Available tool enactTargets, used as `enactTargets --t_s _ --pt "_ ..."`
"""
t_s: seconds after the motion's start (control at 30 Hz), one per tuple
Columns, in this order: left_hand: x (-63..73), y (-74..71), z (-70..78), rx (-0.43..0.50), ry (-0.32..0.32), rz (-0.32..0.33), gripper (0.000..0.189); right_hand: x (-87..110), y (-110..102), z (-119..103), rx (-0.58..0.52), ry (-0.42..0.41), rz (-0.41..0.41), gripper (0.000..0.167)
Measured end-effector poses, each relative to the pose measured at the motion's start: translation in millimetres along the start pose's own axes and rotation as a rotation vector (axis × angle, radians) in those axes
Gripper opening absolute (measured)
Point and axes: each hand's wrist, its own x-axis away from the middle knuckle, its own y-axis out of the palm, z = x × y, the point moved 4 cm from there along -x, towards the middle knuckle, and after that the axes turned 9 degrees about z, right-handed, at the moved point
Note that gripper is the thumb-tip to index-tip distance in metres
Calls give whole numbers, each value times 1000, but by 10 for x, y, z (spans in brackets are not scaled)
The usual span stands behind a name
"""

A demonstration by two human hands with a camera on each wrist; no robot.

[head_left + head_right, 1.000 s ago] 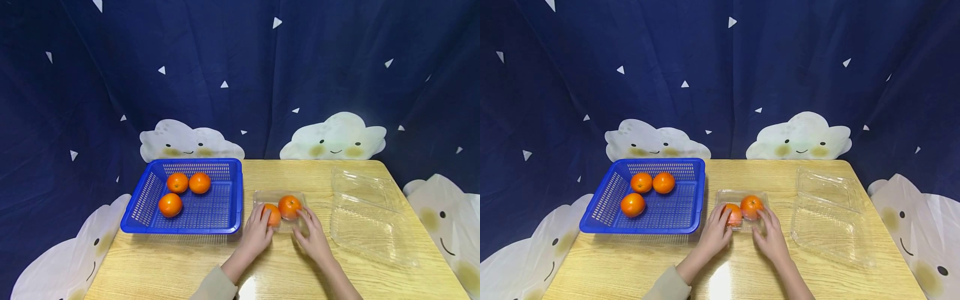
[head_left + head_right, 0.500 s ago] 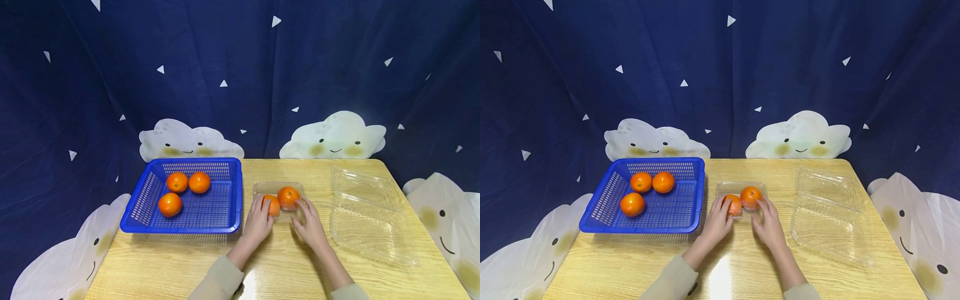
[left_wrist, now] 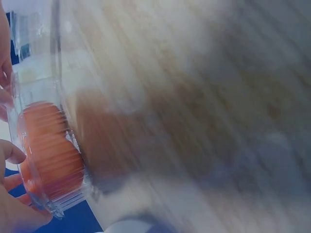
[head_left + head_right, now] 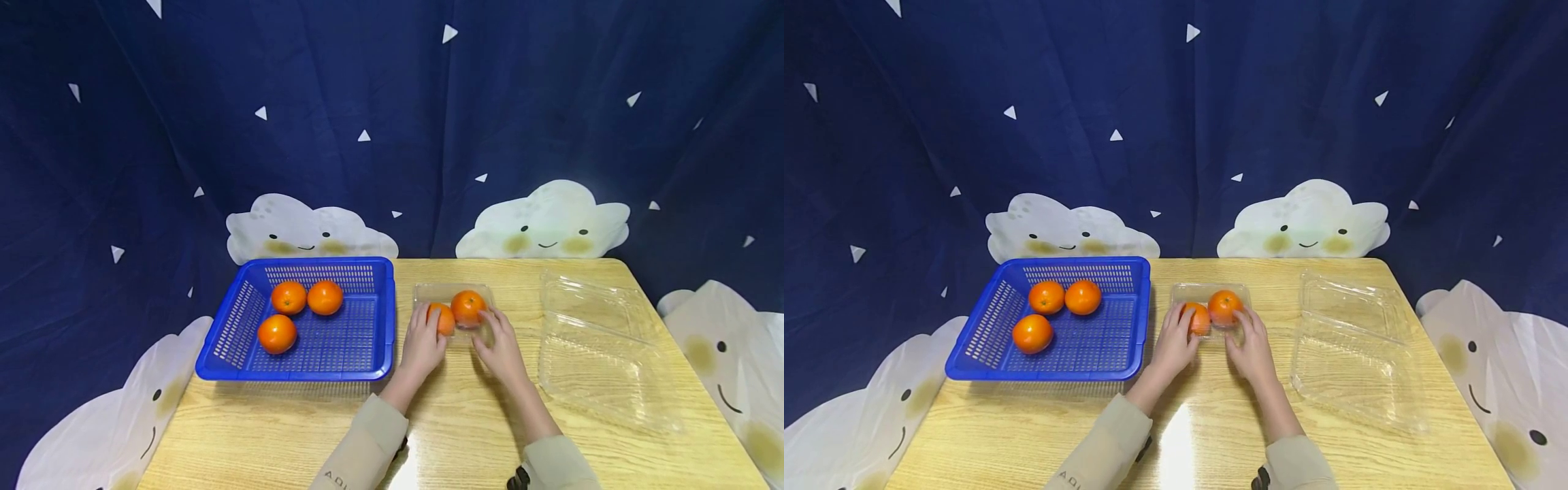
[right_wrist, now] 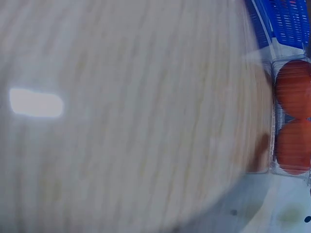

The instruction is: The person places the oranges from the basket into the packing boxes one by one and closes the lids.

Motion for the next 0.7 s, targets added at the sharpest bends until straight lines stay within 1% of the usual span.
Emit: enactTargets --t_s 0.23,0.53,0.67,0.7 --pt "-111 75 -36 0 9 53 44 -133 65 62 -10 21 8 53" --pt "-256 207 -97 26 -49 50 42 -289 128 119 -17 43 3 54" --pt "-302 244 -113 68 -39 115 40 -357 160 154 -9 57 -3 54" --pt "-301 317 -157 72 -24 137 39 -375 165 162 -9 59 -2 53"
